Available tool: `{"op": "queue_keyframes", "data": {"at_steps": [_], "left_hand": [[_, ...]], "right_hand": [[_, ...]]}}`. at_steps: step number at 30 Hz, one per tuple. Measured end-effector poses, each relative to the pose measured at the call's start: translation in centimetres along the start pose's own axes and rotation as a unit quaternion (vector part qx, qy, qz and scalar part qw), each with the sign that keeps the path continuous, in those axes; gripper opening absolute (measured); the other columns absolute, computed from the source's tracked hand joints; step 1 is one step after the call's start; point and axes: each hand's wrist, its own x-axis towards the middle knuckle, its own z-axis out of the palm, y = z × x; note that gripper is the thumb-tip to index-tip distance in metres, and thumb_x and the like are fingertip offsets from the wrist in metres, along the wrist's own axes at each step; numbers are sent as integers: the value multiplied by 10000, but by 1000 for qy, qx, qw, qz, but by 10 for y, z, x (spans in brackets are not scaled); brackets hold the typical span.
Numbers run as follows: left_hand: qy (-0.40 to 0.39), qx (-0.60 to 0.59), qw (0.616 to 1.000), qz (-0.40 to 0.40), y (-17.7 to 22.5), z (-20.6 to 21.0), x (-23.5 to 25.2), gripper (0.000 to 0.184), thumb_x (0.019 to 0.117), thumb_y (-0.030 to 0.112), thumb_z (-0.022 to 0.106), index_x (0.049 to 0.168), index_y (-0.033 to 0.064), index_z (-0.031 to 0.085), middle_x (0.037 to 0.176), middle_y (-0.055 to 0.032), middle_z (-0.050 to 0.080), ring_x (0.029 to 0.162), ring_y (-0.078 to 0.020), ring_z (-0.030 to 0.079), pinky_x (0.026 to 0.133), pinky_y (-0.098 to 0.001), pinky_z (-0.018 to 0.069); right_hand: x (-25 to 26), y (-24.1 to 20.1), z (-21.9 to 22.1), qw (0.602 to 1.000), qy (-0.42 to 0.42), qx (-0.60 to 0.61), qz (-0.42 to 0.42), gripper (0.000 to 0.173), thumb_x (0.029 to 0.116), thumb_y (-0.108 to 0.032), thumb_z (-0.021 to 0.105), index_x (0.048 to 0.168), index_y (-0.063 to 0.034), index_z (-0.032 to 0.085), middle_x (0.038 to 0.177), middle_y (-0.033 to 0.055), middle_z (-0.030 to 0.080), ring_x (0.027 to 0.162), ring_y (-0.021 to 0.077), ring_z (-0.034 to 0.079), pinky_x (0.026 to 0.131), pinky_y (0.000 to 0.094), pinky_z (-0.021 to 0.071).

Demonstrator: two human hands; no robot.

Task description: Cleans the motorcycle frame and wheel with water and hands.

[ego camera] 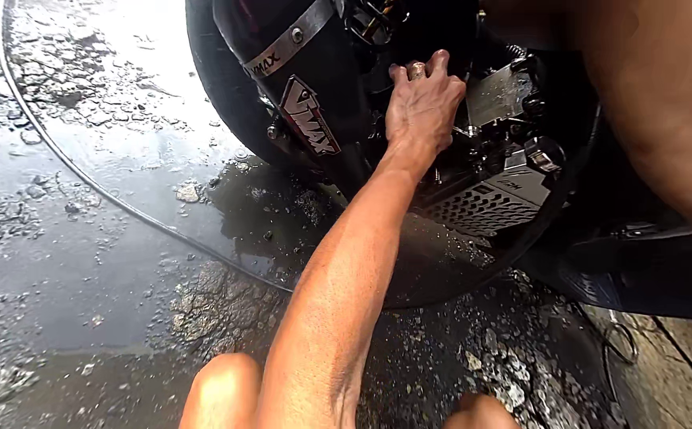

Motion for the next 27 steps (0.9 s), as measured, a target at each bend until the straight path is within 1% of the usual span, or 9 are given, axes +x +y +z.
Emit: {"op": "queue_keyframes", "data": {"at_steps": [5, 11, 14, 17, 19, 21, 22, 24, 27], "left_hand": [[-20, -4, 1000, 12, -2, -1, 2, 537, 773, 291, 765, 1275, 122, 679, 1624, -133, 365, 1364, -379, 480, 1060, -600, 383], [50, -89, 985, 138, -17, 2, -14, 360, 920, 237, 618, 1261, 161, 701, 1439, -160, 578, 1466, -334, 410, 1256, -589, 118], [116, -301, 936, 144, 8, 16, -91, 336, 1012, 178, 507, 1284, 106, 691, 1405, -191, 591, 1467, -362, 396, 1241, -592, 189], [-38, -486, 871, 66, 54, 18, -209, 457, 1081, 334, 396, 1412, 80, 582, 1386, -202, 532, 1294, -313, 531, 1065, -503, 478], [-146, -568, 808, 57, 80, 24, -261, 538, 1089, 352, 332, 1482, 28, 506, 1350, -240, 559, 1245, -323, 558, 1065, -487, 467], [-195, -636, 746, 42, 103, 23, -297, 567, 1107, 306, 206, 1442, -29, 516, 1158, -193, 668, 1059, -244, 649, 981, -417, 515], [-194, -670, 716, 22, 114, 21, -309, 588, 1109, 299, 157, 1377, -44, 552, 946, -125, 703, 843, -177, 698, 828, -365, 591], [-143, -714, 685, 2, 132, 6, -326, 586, 1093, 282, 162, 1182, -45, 641, 612, 32, 539, 506, -53, 516, 526, -246, 493], [-63, -716, 695, 24, 134, -13, -335, 464, 1093, 249, 282, 910, 15, 637, 591, 112, 387, 486, 36, 342, 478, -158, 329]], "right_hand": [[-21, 20, 2, 1000, -24, 18, 9, 289, 1010, -358, 516, 1077, -92, 608, 702, 44, 513, 453, 98, 452, 434, 258, 440], [-154, 43, -7, 997, 48, 23, -63, 138, 996, -118, 499, 922, -19, 562, 705, 35, 431, 509, 113, 348, 497, 275, 353], [-146, 53, -14, 997, 68, -17, -18, 177, 939, -160, 543, 973, 9, 586, 767, 106, 500, 569, 191, 437, 543, 386, 424], [-169, 55, -18, 996, 80, -40, -18, 197, 949, -149, 544, 963, 43, 586, 833, 148, 541, 658, 234, 505, 602, 437, 452], [-187, 57, -19, 996, 77, -31, -13, 196, 972, -166, 524, 984, 20, 586, 840, 120, 531, 668, 212, 505, 616, 401, 451], [-187, 62, -14, 998, 66, -4, 5, 183, 972, -182, 510, 943, -12, 570, 755, 83, 506, 588, 178, 460, 559, 364, 422], [-176, 67, -11, 997, 73, 2, 16, 187, 953, -202, 521, 874, -39, 565, 671, 68, 513, 509, 154, 441, 495, 337, 408], [-168, 74, -13, 998, 61, 11, 27, 199, 955, -213, 530, 863, -42, 576, 660, 84, 521, 495, 173, 445, 486, 370, 420], [-178, 92, -19, 999, 30, 40, 0, 232, 998, -195, 517, 1012, 7, 629, 782, 149, 594, 563, 222, 496, 529, 428, 454]]}}
